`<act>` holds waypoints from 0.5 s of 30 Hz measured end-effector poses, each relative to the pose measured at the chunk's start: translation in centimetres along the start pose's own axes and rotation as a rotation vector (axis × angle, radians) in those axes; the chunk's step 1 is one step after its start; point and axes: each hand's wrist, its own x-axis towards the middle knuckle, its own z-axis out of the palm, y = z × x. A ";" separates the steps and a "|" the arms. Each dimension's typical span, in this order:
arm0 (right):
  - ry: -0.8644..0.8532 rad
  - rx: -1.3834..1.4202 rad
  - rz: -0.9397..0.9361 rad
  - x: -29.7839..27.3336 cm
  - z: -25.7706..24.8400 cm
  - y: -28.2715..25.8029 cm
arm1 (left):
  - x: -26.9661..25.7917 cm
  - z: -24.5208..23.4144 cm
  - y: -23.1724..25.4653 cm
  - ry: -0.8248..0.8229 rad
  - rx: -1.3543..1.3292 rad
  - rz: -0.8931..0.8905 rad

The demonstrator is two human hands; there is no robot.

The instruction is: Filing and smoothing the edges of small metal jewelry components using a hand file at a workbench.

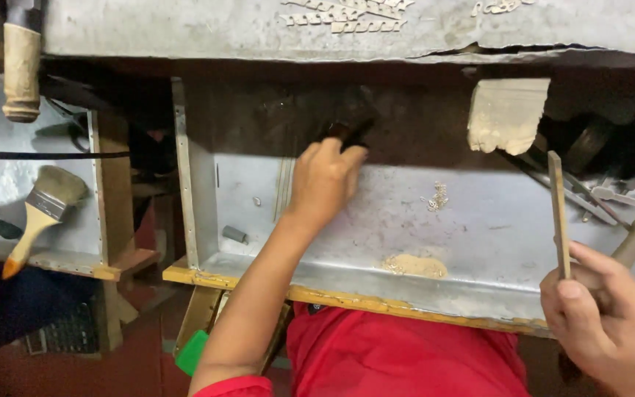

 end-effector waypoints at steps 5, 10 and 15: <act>-0.027 0.075 -0.030 -0.6 0.5 1.1 | 1.3 2.3 0.3 -0.232 0.010 0.013; -0.036 0.135 0.014 -0.7 0.9 1.1 | 2.2 1.2 1.2 -0.470 -0.085 -0.013; 0.052 -0.142 0.185 0.7 2.0 -1.7 | 0.6 1.3 2.9 -0.188 -0.006 0.042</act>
